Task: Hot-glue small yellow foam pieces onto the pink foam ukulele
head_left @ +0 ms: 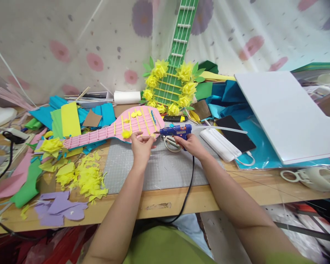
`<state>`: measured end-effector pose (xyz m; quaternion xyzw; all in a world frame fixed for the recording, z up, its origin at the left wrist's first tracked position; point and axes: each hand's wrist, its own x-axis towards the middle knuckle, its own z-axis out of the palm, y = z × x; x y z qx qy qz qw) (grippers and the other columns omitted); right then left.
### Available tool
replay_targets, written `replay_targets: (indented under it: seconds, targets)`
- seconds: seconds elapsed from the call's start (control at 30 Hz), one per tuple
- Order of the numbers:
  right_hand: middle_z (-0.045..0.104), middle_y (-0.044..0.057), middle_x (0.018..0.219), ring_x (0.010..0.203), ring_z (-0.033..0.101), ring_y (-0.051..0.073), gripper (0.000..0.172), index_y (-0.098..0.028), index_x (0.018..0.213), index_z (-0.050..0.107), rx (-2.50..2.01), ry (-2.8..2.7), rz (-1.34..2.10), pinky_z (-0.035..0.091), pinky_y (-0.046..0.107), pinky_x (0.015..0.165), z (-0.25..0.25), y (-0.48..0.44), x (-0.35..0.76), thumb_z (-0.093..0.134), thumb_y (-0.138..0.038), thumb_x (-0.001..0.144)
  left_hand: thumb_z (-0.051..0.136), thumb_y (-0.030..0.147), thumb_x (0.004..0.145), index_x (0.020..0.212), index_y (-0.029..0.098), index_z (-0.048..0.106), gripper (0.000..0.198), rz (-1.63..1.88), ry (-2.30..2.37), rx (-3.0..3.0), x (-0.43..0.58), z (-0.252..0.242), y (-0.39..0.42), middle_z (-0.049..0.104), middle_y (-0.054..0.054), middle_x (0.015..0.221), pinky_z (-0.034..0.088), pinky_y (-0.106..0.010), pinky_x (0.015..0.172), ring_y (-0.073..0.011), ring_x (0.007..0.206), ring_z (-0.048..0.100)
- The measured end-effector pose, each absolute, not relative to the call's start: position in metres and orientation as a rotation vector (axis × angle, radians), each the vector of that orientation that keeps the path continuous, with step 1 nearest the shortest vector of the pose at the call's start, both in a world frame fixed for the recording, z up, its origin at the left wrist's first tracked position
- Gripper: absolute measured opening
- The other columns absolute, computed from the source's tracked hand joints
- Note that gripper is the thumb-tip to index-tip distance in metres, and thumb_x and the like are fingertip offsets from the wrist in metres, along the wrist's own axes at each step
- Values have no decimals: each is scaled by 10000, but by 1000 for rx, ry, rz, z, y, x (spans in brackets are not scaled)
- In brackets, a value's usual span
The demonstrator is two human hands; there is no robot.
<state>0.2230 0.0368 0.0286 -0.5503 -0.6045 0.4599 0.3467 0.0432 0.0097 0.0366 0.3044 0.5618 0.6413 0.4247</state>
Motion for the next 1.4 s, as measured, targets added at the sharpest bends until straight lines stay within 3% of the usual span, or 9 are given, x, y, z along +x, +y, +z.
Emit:
replay_targets:
  seconds: [0.6,0.83,1.0,1.13,1.23,1.4]
  targets:
    - [493,-16,493,457,405,98,504,-156,684,618,-1432,-1509,1083,336,266,494,21,47,232,590,-658,647,690,173,576,919,205,374,468,1634,1364,641,41,45,9,610,47,642,498,-220,452,-161,623,659]
    - [676,122,823,743,591,233,553,-144,883,651,-1792,-1423,532,424,331,660,1,72,263,594,-650,670,707,215,547,721,188,413,343,1633,1357,663,29,53,11,559,64,652,452,-189,420,-77,461,567]
    - [670,127,816,772,599,245,543,-146,876,646,-1975,-1693,457,430,340,687,-5,76,265,555,-658,720,746,248,525,678,185,423,362,1659,1367,718,12,61,6,566,66,647,440,-194,408,-50,396,508]
    - [646,185,1008,967,575,279,529,-99,1017,610,-1937,-1891,251,415,359,812,0,70,263,582,-559,757,789,255,473,699,185,462,403,1693,1338,647,-15,75,4,500,100,544,442,-188,425,-23,365,419]
    - [613,243,1072,1088,520,333,536,-43,1025,590,-2067,-2002,12,367,408,908,10,60,265,600,-509,759,798,212,449,783,181,515,439,1710,1271,560,-37,88,3,463,116,515,365,-146,390,-3,363,359]
    - [625,252,1031,1045,553,354,462,-64,956,600,-2246,-2151,-57,385,409,845,37,33,262,604,-487,770,780,167,461,877,187,520,491,1770,1269,499,-51,96,0,485,118,543,319,-132,371,5,363,331]
